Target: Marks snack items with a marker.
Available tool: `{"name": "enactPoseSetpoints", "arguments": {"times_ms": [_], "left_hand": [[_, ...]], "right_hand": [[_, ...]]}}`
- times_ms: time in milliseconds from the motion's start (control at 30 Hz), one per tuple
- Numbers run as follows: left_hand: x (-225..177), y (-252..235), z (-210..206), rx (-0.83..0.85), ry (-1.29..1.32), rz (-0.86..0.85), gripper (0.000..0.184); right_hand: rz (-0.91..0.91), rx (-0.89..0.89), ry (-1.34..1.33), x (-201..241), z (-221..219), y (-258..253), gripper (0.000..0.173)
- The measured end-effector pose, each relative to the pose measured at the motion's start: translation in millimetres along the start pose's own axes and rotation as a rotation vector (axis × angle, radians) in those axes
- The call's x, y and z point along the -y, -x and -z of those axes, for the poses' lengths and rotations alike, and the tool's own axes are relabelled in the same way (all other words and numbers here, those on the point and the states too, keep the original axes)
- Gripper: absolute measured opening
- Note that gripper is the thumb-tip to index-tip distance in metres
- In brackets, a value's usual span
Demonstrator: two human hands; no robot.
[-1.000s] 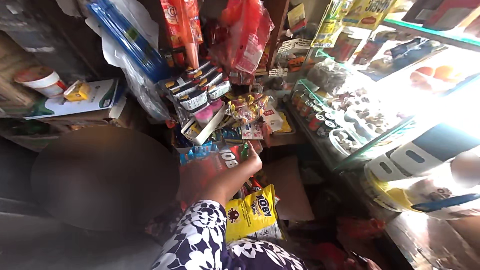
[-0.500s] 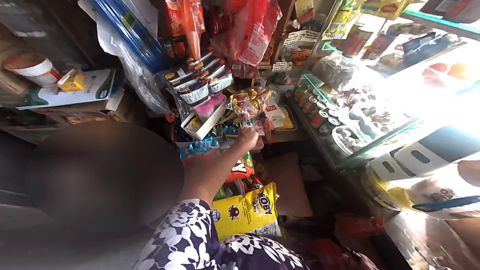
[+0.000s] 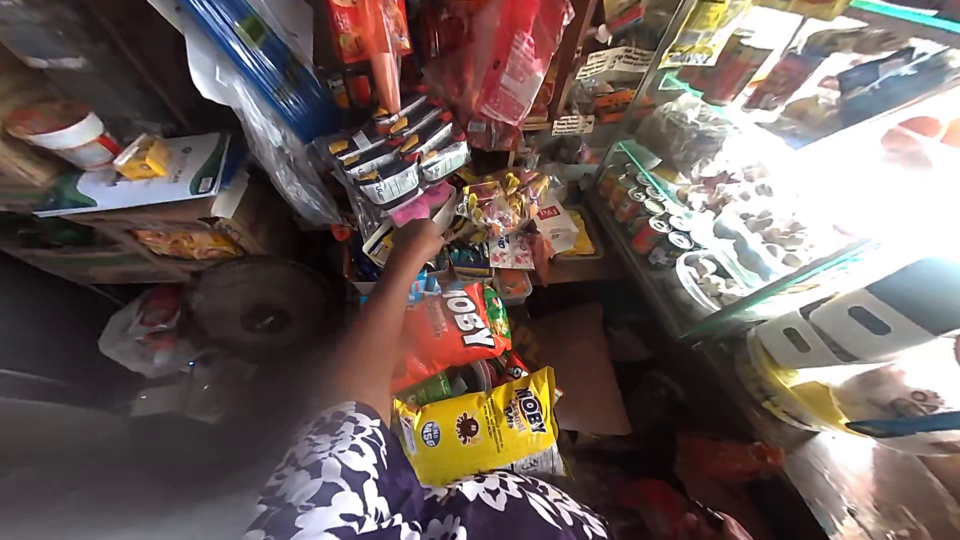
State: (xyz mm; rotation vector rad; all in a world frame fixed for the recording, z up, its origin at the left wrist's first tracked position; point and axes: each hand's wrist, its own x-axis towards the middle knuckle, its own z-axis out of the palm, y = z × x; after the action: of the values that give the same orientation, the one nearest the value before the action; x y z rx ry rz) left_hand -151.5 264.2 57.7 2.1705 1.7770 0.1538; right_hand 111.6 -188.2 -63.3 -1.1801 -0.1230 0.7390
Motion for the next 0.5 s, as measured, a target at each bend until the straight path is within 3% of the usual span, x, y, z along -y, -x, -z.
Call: {"name": "enactPoseSetpoints", "arguments": {"times_ms": [133,233,300,433,500], "left_hand": [[27.1,3.0,12.7,-0.106,0.107,0.026,0.034],[43.4,12.0,25.4,-0.226,0.197,0.124,0.035],[56.3,15.0,30.2,-0.374,0.303,0.189,0.045],[88.3,-16.1,23.8,-0.700,0.757,0.257,0.085],[87.8,-28.8,22.4,-0.673,1.008,0.348,0.076]], "right_hand": [[-0.023,0.005,-0.001,-16.3,26.0,-22.2,0.031],[-0.022,0.013,0.004,-15.1,20.1,-22.2,0.033],[-0.034,-0.018,0.030,-3.7,-2.5,-11.8,0.034],[-0.145,-0.314,0.136,36.4,-84.3,22.1,0.026],[-0.142,-0.313,0.169,29.6,-74.4,7.3,0.031]]}}
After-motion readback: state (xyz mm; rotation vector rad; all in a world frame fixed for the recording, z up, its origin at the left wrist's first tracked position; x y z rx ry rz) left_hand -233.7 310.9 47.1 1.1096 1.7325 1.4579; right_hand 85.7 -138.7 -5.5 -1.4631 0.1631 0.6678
